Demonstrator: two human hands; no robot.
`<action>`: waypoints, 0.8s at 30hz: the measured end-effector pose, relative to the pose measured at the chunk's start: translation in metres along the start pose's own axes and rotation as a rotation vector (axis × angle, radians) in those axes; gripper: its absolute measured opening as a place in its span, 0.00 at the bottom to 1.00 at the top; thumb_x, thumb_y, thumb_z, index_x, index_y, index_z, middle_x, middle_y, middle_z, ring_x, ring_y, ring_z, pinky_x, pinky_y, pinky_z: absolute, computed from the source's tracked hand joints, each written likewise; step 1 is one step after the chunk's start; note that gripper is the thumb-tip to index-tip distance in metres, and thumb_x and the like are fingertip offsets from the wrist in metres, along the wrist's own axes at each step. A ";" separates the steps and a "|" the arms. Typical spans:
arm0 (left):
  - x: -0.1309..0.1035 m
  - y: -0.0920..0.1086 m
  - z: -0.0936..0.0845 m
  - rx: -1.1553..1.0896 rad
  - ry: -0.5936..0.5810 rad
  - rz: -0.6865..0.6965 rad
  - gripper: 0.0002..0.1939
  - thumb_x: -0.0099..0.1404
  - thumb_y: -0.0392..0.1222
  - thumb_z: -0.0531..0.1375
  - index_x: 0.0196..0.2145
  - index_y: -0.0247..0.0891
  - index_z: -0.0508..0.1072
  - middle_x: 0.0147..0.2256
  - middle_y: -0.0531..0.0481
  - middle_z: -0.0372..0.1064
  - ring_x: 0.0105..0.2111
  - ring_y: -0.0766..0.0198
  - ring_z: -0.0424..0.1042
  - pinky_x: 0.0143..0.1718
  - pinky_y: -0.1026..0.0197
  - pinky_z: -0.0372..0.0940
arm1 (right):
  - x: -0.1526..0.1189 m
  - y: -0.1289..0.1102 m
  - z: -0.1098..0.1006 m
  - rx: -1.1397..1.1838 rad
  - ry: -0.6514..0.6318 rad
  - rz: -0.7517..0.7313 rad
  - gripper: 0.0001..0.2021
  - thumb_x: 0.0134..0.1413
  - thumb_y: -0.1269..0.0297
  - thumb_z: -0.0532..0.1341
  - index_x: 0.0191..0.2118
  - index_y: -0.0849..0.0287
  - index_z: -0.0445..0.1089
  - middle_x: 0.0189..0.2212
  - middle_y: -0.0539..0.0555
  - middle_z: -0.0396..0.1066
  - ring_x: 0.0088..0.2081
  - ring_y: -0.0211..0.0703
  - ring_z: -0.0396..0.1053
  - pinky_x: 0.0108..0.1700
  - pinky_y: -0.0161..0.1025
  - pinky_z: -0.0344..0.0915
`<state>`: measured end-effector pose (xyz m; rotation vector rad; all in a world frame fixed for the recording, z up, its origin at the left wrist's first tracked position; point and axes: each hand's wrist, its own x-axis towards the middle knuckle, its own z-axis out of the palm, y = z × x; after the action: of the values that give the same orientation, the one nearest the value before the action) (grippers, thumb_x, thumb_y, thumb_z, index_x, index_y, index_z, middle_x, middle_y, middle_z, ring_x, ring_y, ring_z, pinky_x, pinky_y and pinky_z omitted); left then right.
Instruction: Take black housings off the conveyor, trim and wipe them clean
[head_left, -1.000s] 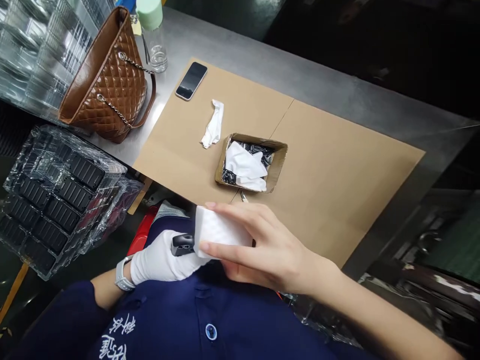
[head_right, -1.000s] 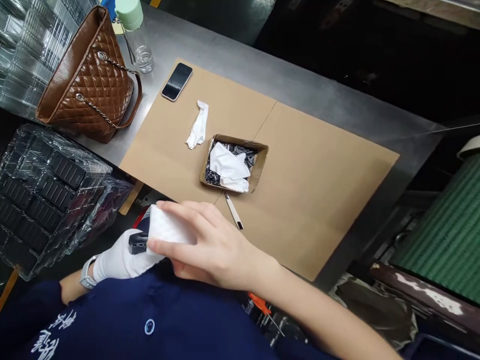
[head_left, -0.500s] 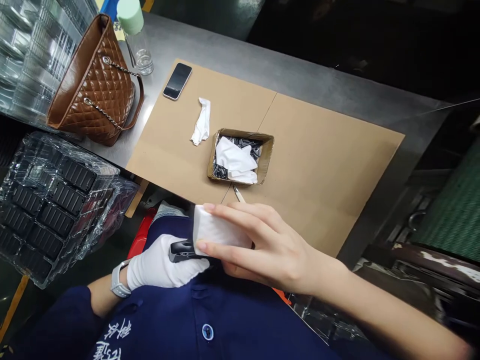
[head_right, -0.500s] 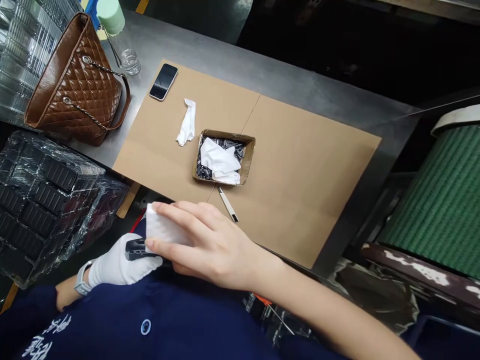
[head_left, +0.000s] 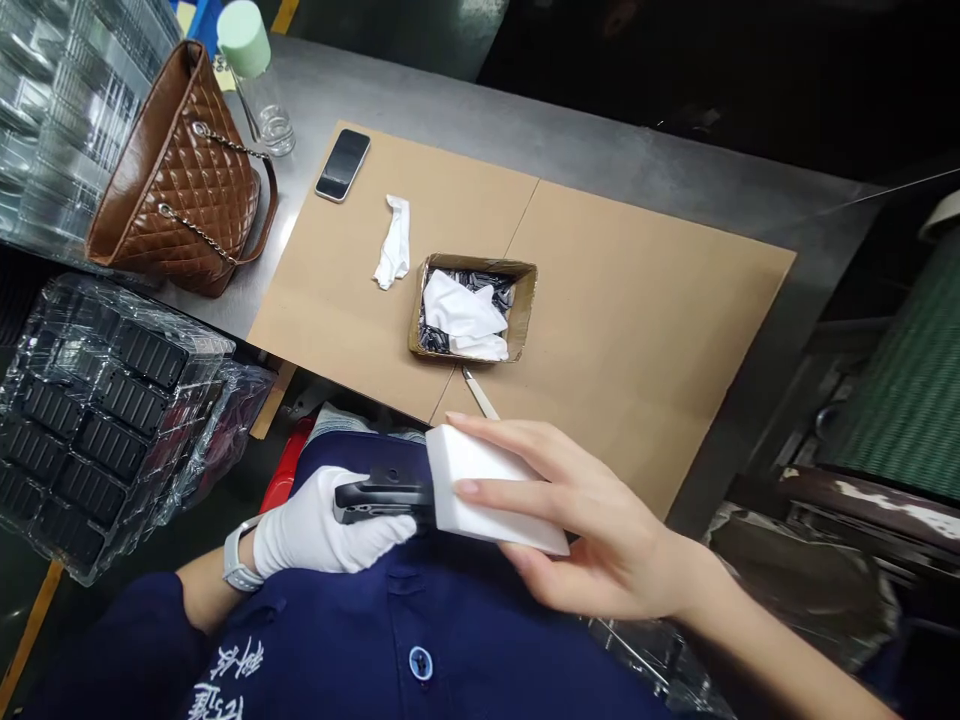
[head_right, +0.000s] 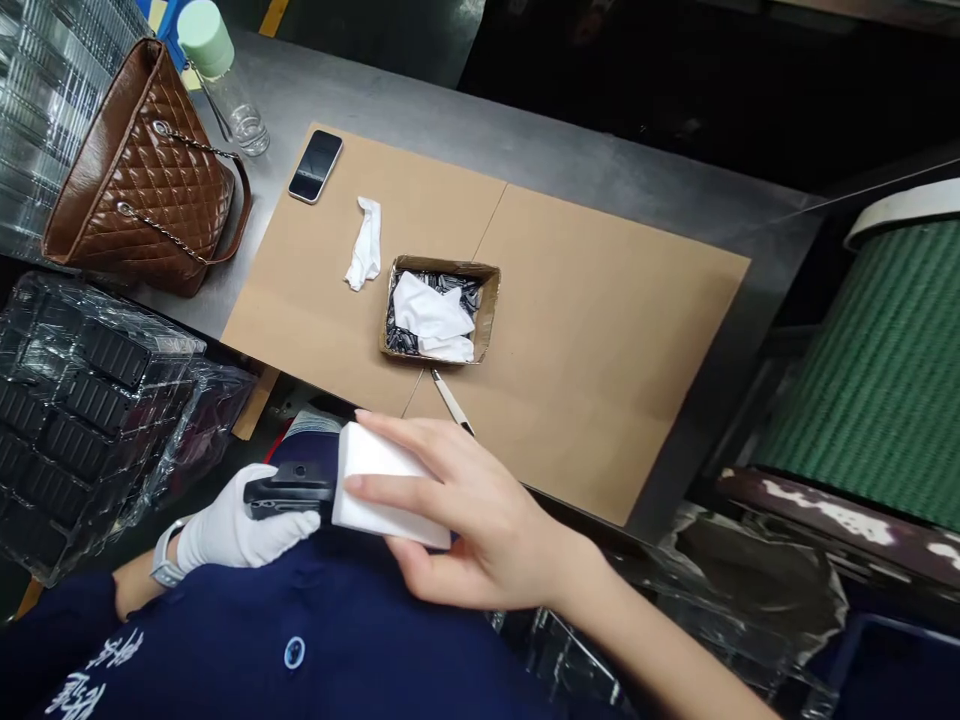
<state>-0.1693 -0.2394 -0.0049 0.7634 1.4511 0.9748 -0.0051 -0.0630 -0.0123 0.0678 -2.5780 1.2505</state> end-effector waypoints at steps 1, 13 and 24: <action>0.000 0.000 0.001 0.016 -0.012 0.015 0.09 0.60 0.40 0.59 0.25 0.32 0.72 0.22 0.50 0.69 0.21 0.67 0.63 0.23 0.63 0.61 | 0.003 -0.002 0.002 -0.013 0.006 -0.010 0.17 0.55 0.67 0.58 0.52 0.53 0.65 0.57 0.65 0.63 0.53 0.51 0.68 0.48 0.47 0.70; -0.005 -0.007 0.008 -0.014 -0.072 0.012 0.15 0.59 0.43 0.60 0.20 0.36 0.62 0.19 0.56 0.54 0.21 0.70 0.50 0.20 0.64 0.51 | 0.009 -0.015 0.016 -0.022 0.060 -0.097 0.17 0.49 0.72 0.57 0.46 0.52 0.69 0.51 0.62 0.66 0.49 0.49 0.68 0.46 0.46 0.68; -0.013 -0.006 0.008 0.047 -0.093 -0.070 0.12 0.59 0.44 0.57 0.21 0.36 0.64 0.19 0.55 0.57 0.21 0.70 0.52 0.21 0.63 0.54 | 0.002 -0.018 0.021 0.063 0.050 -0.010 0.18 0.47 0.75 0.57 0.45 0.55 0.71 0.50 0.62 0.67 0.49 0.47 0.69 0.46 0.44 0.70</action>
<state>-0.1591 -0.2523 -0.0046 0.7773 1.4145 0.8433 -0.0088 -0.0907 -0.0106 0.0615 -2.4933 1.3122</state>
